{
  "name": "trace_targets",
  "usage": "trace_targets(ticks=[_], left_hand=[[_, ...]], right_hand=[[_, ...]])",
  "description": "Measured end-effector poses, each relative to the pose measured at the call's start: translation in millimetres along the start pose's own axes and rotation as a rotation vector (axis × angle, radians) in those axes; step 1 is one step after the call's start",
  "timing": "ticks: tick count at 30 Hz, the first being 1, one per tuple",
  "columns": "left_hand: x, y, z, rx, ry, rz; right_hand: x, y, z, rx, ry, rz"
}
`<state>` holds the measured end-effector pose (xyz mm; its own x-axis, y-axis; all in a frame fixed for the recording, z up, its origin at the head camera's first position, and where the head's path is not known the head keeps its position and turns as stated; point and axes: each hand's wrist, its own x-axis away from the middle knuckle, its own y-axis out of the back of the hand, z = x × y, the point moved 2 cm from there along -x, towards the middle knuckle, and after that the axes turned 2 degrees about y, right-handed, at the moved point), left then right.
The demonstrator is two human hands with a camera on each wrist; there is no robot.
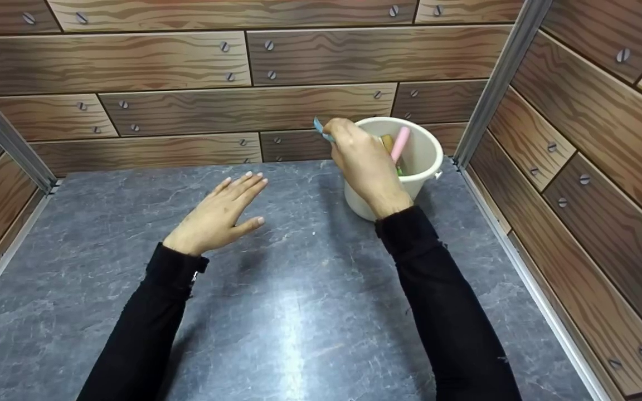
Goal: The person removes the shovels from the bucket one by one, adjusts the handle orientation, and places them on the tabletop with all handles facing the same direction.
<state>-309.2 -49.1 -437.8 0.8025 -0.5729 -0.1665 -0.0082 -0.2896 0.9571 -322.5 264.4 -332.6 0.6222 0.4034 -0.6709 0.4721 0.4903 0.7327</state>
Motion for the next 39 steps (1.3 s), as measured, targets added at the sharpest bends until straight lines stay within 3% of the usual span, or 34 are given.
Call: trace_targets(ticks=[15,23,39], left_hand=[[1.4,1.0,0.6,0.003,-0.004,-0.015],[1.0,2.0,0.6,0.002,0.000,-0.008],[0.0,0.2,3.4,0.007,-0.009,-0.014]], right_hand=[[14.7,-35.8,10.9,-0.015,0.091,0.095],[24.7,-56.6,13.3,-0.054,0.094,0.149],[43.5,-90.3,8.1,0.011,0.109,0.206]])
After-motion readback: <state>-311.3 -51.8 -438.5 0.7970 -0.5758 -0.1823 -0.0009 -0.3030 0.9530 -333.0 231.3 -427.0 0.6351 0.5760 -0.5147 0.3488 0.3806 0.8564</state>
